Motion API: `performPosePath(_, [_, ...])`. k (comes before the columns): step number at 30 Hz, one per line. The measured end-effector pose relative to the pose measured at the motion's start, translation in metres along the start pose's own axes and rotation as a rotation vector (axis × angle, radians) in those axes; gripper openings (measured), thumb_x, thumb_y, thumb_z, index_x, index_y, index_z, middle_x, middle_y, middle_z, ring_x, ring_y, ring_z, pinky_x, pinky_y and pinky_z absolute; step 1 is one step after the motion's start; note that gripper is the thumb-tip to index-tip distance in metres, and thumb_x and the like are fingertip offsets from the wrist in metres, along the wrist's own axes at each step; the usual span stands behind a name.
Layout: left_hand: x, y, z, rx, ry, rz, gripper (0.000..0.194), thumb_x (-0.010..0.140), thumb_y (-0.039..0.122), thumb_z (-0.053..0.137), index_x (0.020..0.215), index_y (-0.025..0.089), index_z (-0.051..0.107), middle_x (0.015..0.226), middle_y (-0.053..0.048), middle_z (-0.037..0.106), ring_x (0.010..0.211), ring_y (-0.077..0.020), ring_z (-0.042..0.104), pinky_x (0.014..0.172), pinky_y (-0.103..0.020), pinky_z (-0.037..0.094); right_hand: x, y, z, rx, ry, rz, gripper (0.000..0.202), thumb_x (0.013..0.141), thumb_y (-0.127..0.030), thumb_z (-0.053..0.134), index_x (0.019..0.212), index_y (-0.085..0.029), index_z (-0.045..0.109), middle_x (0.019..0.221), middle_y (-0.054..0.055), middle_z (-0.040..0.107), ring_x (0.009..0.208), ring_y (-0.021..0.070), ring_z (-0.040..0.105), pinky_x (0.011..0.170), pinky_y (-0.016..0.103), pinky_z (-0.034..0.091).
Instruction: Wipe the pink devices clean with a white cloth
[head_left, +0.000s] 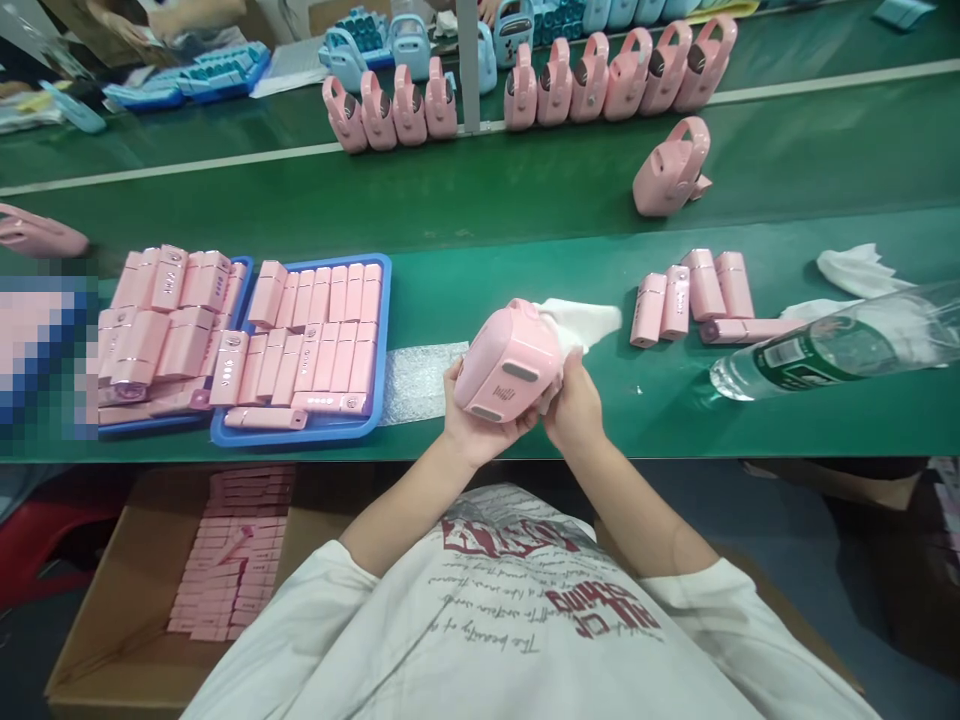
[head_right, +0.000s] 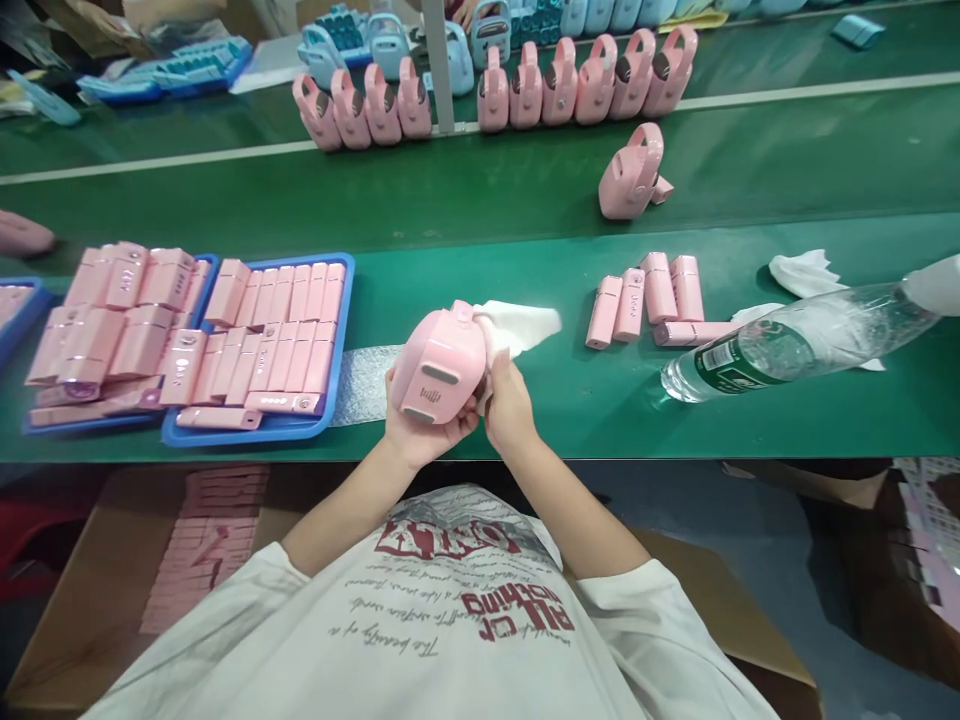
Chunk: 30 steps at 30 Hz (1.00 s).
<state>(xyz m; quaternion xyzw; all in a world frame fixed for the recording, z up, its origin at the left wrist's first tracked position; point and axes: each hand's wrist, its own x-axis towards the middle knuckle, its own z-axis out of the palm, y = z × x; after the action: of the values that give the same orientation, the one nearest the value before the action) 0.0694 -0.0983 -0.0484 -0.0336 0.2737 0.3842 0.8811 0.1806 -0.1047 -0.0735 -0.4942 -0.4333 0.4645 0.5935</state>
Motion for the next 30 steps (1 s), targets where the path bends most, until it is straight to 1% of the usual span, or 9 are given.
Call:
performPosePath(3, [0.005,0.004,0.005,0.010,0.040,0.035,0.062,0.079,0.068,0.033,0.091,0.014,0.061,0.078,-0.012,0.062,0.062,-0.0187,0.057,0.049,-0.026,0.045,0.014,-0.009,-0.002,0.126,0.003,-0.017,0.055,0.086,-0.065,0.044,0.109,-0.018,0.061,0.080,0.004,0.063,0.065,0.0144,0.059,0.060,0.027,0.050])
performPosePath(6, [0.010,0.009,0.007,0.006,0.137,0.162,0.052,0.079,0.064,0.044,0.094,0.017,0.059,0.081,-0.008,0.062,0.066,-0.0169,0.057,0.051,-0.024,0.047,0.029,-0.019,-0.022,-0.003,0.117,-0.146,0.050,0.086,-0.061,0.046,0.101,-0.016,0.062,0.091,0.008,0.064,0.086,0.0191,0.062,0.074,0.031,0.051])
performPosePath(8, [0.014,0.015,0.008,0.011,0.184,0.256,0.046,0.079,0.060,0.053,0.099,0.019,0.059,0.088,-0.006,0.064,0.075,-0.0178,0.061,0.058,-0.026,0.052,0.038,-0.028,-0.046,-0.312,0.219,-0.170,0.049,0.089,-0.058,0.040,0.091,-0.015,0.062,0.077,0.008,0.060,0.078,0.0208,0.061,0.071,0.034,0.050])
performPosePath(10, [0.017,0.023,0.008,0.026,0.212,0.312,0.043,0.080,0.056,0.057,0.104,0.020,0.058,0.096,-0.006,0.064,0.084,-0.0181,0.062,0.066,-0.027,0.055,0.045,-0.038,-0.073,-0.791,0.234,-0.121,0.044,0.090,-0.051,0.040,0.086,-0.014,0.064,0.072,0.009,0.057,0.076,0.0238,0.059,0.072,0.038,0.048])
performPosePath(13, [0.023,0.036,0.012,0.046,0.256,0.372,0.043,0.080,0.054,0.060,0.108,0.021,0.058,0.101,-0.006,0.064,0.089,-0.0178,0.063,0.072,-0.027,0.056,0.051,-0.047,-0.106,-1.324,0.176,0.120,0.042,0.088,-0.045,0.047,0.114,-0.016,0.063,0.103,0.017,0.058,0.089,0.0313,0.060,0.076,0.043,0.046])
performPosePath(15, [0.027,0.044,0.017,0.040,0.268,0.396,0.047,0.080,0.055,0.061,0.111,0.021,0.057,0.102,-0.007,0.064,0.089,-0.0183,0.063,0.073,-0.028,0.057,0.052,-0.046,-0.117,-1.477,0.090,0.325,0.051,0.089,-0.047,0.046,0.132,-0.021,0.053,0.120,0.021,0.051,0.093,0.0350,0.061,0.075,0.044,0.047])
performPosePath(18, [0.033,0.052,0.025,0.019,0.248,0.365,0.054,0.080,0.061,0.057,0.113,0.018,0.058,0.097,-0.009,0.063,0.086,-0.0190,0.062,0.067,-0.025,0.056,0.051,-0.038,-0.120,-1.547,-0.041,0.447,0.061,0.091,-0.048,0.039,0.146,-0.022,0.035,0.121,0.022,0.049,0.095,0.0376,0.061,0.072,0.044,0.048])
performPosePath(21, [0.038,0.056,0.030,0.020,0.204,0.307,0.061,0.079,0.067,0.051,0.110,0.015,0.059,0.092,-0.012,0.062,0.081,-0.0188,0.061,0.059,-0.022,0.054,0.053,-0.029,-0.119,-1.555,-0.019,0.409,0.065,0.093,-0.049,0.035,0.152,-0.026,0.022,0.120,0.021,0.050,0.091,0.0354,0.063,0.067,0.042,0.048])
performPosePath(30, [0.028,0.053,0.046,0.139,0.106,0.203,0.066,0.078,0.072,0.045,0.105,0.014,0.060,0.088,-0.012,0.063,0.072,-0.0172,0.062,0.055,-0.022,0.052,0.065,-0.014,-0.129,-1.586,0.013,0.233,0.057,0.092,-0.046,0.037,0.145,-0.025,0.040,0.101,0.018,0.057,0.076,0.0307,0.062,0.061,0.039,0.045])
